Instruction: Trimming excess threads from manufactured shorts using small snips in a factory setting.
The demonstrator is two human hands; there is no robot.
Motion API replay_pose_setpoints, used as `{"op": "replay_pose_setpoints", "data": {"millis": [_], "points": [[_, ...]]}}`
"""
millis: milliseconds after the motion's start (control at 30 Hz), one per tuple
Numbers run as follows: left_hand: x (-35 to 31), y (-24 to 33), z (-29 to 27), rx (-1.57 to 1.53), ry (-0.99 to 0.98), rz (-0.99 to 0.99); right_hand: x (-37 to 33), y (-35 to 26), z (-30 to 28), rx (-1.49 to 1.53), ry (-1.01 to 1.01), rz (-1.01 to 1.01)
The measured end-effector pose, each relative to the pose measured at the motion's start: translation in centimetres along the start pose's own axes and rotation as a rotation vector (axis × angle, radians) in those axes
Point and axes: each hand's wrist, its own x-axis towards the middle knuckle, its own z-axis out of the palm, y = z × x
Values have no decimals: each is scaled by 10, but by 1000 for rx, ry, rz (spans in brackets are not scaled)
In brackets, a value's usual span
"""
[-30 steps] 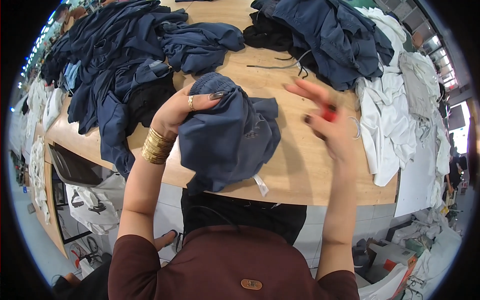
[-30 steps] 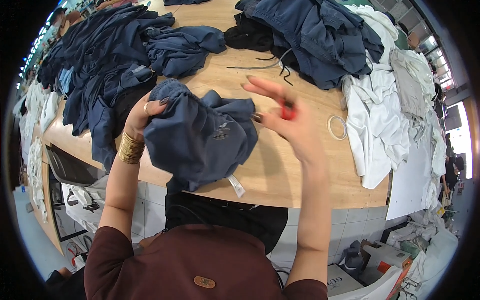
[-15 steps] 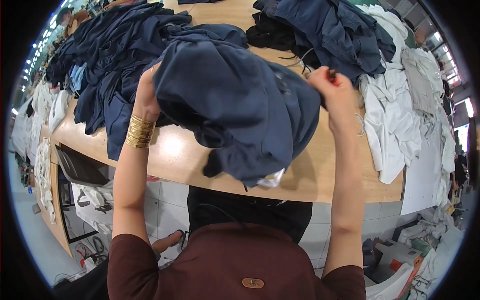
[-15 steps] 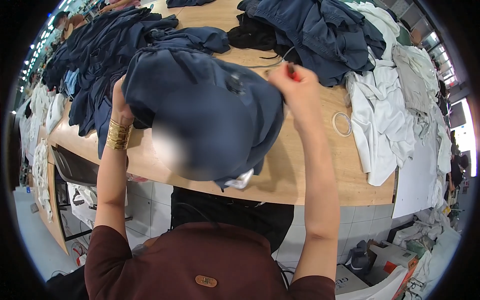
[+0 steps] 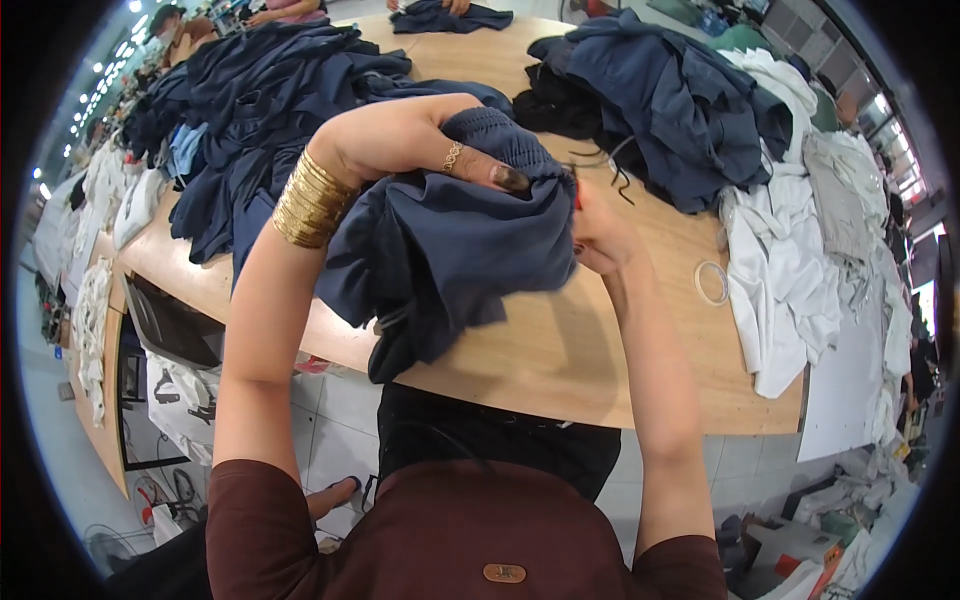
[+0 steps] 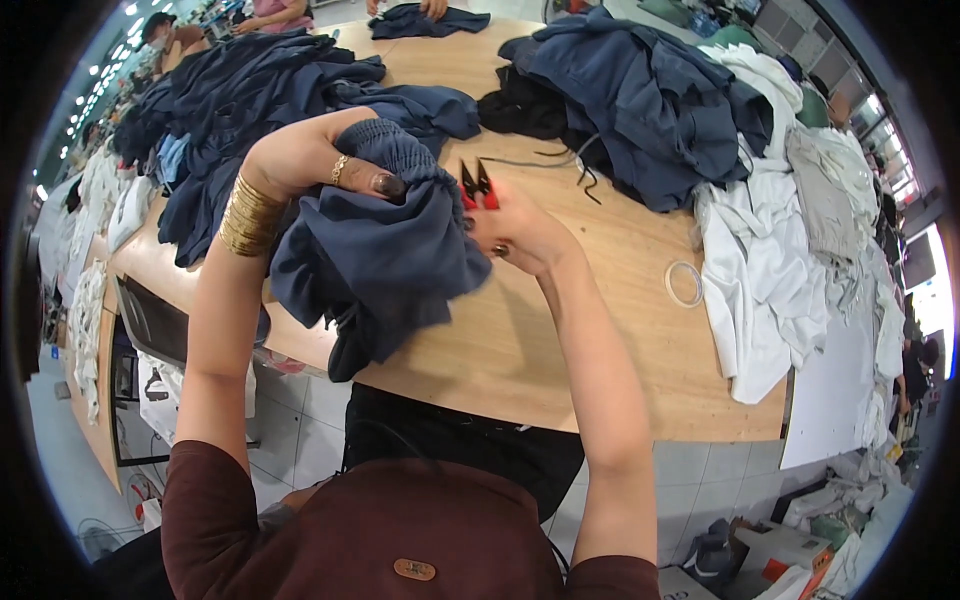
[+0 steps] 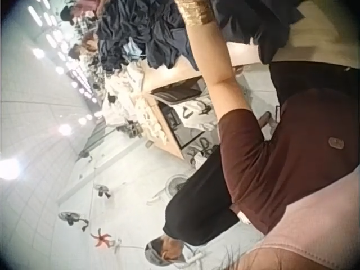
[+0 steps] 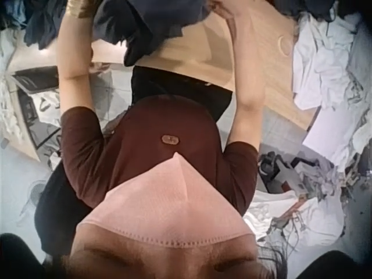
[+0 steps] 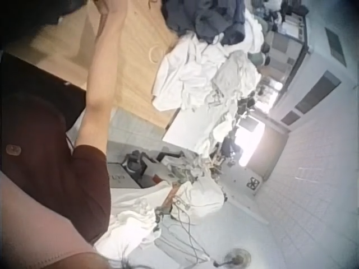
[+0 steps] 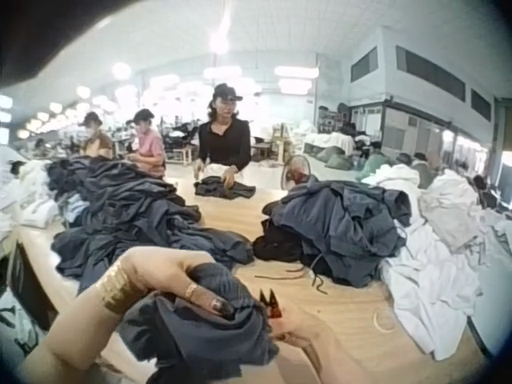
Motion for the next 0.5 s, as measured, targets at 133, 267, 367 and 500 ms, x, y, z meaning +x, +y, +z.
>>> {"op": "replay_pose_setpoints", "data": {"millis": [133, 267, 367, 500], "points": [[-4, 3, -14, -110, 5, 94, -18, -16, 6, 4, -44, 35], [-3, 1, -8, 91, 29, 158, -31, -16, 7, 177, -55, -74], [3, -20, -11, 441, 162, 334, -40, -41, 30, -35, 419, -340], [-2, -68, -13, 813, 555, 395, -74, -82, 22, -283, 533, -557]]}}
